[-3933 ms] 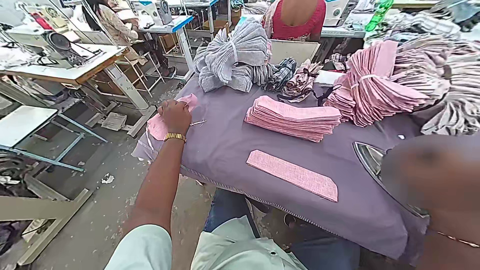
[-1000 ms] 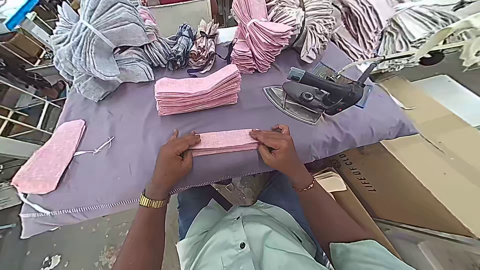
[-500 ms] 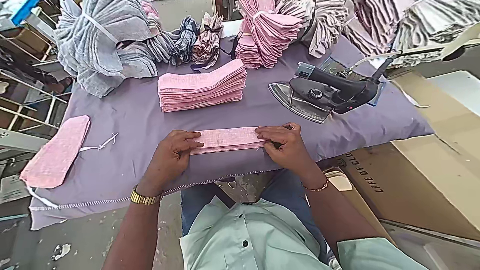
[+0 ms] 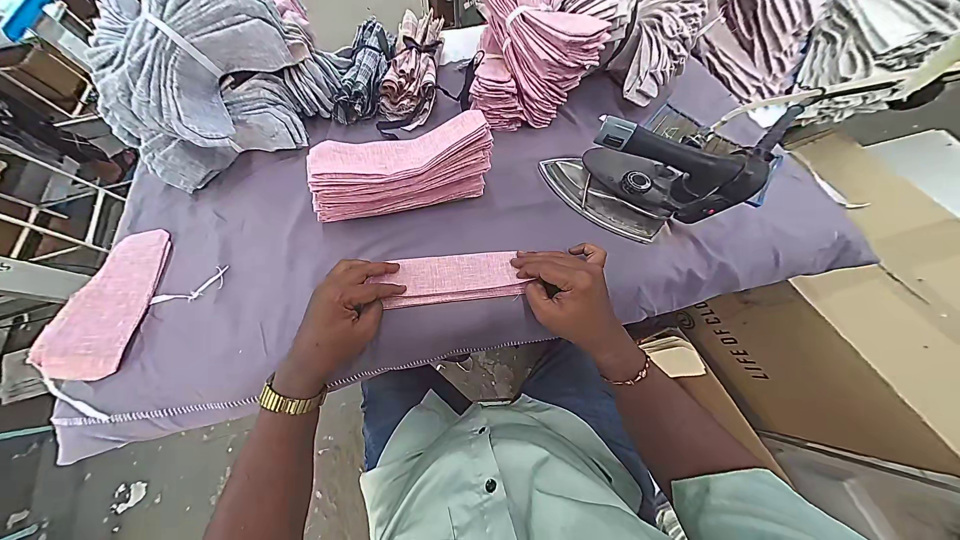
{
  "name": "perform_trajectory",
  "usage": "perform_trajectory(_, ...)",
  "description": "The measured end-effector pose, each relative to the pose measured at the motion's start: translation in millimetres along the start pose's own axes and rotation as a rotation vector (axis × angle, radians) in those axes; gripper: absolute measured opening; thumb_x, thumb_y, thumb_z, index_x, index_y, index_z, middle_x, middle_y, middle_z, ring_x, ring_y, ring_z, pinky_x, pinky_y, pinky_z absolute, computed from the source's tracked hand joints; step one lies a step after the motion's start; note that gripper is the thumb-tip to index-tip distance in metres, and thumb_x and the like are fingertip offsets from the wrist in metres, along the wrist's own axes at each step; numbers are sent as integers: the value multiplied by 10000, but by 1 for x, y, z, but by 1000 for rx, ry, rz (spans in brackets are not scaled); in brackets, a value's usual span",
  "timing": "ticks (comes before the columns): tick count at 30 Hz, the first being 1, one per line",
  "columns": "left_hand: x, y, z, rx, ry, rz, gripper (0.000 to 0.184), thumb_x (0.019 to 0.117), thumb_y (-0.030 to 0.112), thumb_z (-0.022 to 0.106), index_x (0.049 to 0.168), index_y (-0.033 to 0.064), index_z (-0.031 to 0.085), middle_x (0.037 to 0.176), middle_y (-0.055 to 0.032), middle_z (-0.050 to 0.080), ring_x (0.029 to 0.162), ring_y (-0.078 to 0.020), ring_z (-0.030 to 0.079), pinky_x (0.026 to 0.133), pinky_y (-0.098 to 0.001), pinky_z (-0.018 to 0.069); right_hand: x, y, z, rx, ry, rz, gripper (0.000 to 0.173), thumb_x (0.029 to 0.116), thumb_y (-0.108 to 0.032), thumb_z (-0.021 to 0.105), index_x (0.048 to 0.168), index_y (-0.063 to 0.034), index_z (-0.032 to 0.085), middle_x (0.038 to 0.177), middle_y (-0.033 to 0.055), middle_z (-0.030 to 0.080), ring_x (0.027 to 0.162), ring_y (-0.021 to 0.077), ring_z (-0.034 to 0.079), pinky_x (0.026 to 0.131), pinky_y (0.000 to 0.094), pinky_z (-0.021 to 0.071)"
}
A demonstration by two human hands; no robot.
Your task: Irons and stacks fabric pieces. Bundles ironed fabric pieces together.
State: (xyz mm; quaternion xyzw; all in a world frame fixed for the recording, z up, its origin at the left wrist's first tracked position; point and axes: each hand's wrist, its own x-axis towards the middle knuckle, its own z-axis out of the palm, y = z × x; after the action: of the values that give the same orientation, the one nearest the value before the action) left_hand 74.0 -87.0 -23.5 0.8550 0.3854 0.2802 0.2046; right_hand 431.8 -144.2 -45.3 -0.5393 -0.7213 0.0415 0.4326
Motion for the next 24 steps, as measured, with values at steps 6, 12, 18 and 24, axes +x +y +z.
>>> perform_trajectory(6,1,1,1,79,-16,13,318,980,192,527,1092,281,812,1333,66,677,1288,-148,571,1079,-436,463,1,-3,-2,-90,-30,-48,239,929,-152,558,874,-174,790,1070,-61,788,1150,83,683,1062,595,343)
perform_trajectory(12,1,-3,-11,197,-130,123,349,1012,229,508,1212,354,765,1408,59,638,1321,-184,561,1060,-473,476,-4,-8,-27,-254,-221,-76,327,1004,-213,504,1104,-275,810,1273,-111,730,1426,250,505,1142,779,145)
perform_trajectory(18,-6,-8,-4,151,-64,150,356,1018,210,508,1227,344,764,1418,55,635,1335,-198,552,1088,-490,448,-29,8,-3,-220,68,-103,392,997,-138,463,1120,-260,815,1277,-71,734,1430,289,505,1150,781,142)
perform_trajectory(24,-4,-11,-4,151,-66,175,384,1022,221,482,1241,395,745,1426,65,621,1344,-201,530,1088,-522,417,30,-3,-21,-212,-242,-31,253,940,-165,525,849,-173,760,1014,-32,761,1170,177,663,1117,696,277)
